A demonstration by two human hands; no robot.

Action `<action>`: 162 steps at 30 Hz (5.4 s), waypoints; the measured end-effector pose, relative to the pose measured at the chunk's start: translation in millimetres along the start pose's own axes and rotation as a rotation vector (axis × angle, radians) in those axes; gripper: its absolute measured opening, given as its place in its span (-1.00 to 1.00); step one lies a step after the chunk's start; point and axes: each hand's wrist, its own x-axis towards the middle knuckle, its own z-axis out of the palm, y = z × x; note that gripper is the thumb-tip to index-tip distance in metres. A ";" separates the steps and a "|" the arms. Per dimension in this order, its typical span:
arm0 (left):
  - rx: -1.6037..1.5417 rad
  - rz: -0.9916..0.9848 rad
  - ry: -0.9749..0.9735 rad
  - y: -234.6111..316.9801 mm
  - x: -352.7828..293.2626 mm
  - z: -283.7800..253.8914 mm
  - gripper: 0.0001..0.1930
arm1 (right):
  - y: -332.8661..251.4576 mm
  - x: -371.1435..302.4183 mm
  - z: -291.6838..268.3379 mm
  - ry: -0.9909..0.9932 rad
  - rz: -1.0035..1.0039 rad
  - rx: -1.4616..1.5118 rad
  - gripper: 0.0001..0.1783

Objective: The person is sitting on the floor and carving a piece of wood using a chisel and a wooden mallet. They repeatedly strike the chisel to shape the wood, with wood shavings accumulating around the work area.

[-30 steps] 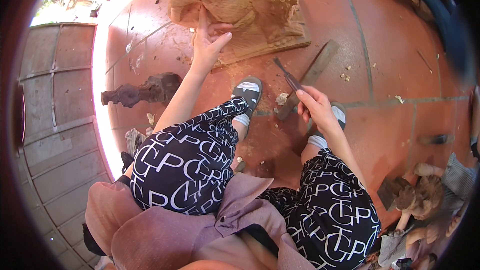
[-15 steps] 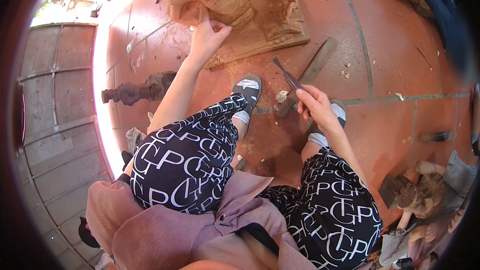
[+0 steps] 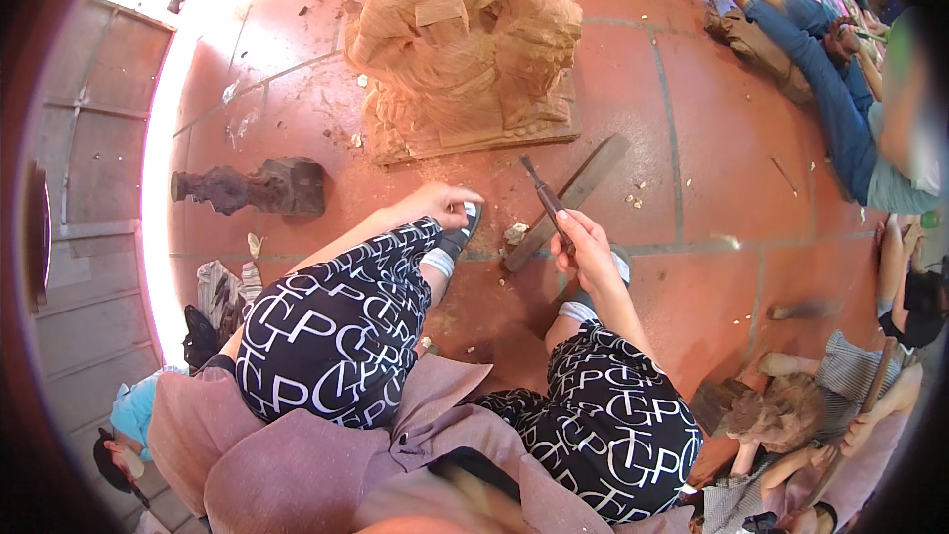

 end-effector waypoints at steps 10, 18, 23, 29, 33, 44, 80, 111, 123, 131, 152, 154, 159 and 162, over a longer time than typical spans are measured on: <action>-0.099 -0.241 0.109 -10.6 -9.0 10.7 -0.76 | 6.8 11.1 -5.0 0.075 0.049 0.186 -0.63; 0.009 -0.303 0.133 -32.7 -20.2 21.1 -0.71 | 13.6 14.0 2.5 0.134 0.059 0.179 -0.67; 0.465 0.322 0.354 0.5 12.8 20.0 -0.53 | 13.3 11.5 -4.6 0.037 0.168 -0.019 -0.68; 0.372 0.468 0.168 61.6 61.7 34.1 -0.49 | 7.4 9.5 15.6 -0.164 0.123 -0.025 -0.62; 0.277 0.300 0.044 63.6 72.9 41.6 -0.55 | 9.5 12.8 7.5 0.080 0.141 0.374 -0.54; 0.189 0.205 0.028 71.1 92.8 39.6 -0.62 | 52.4 107.0 -45.1 0.421 -0.075 -1.095 -0.59; 0.290 0.750 0.067 54.2 175.7 23.6 -0.78 | 5.9 -14.9 -108.1 0.358 -0.920 -1.172 -0.68; 0.479 0.812 -0.014 36.4 174.2 34.3 -0.85 | -5.1 28.4 -119.7 0.297 -1.053 -1.339 -0.71; 0.467 0.837 0.050 48.4 178.2 25.1 -0.86 | 8.8 32.2 -123.1 0.526 -0.747 -1.423 -0.68; 0.590 0.802 0.096 59.3 148.0 37.4 -0.93 | 28.8 19.6 -102.3 0.476 -0.809 -1.215 -0.67; 0.553 0.781 0.197 67.9 169.0 33.5 -0.86 | 30.1 16.1 -132.1 0.672 -0.818 -1.168 -0.63; 0.425 0.742 0.216 62.0 160.7 49.9 -0.79 | 27.6 13.5 -127.9 0.773 -0.866 -1.073 -0.60; 0.493 0.574 -0.030 64.5 159.9 55.5 -0.72 | -6.7 3.0 -108.9 0.802 -0.650 -0.482 -0.49; 0.480 0.535 -0.048 80.9 165.4 46.9 -0.67 | -22.6 -2.5 -103.4 0.607 -0.463 0.044 -0.52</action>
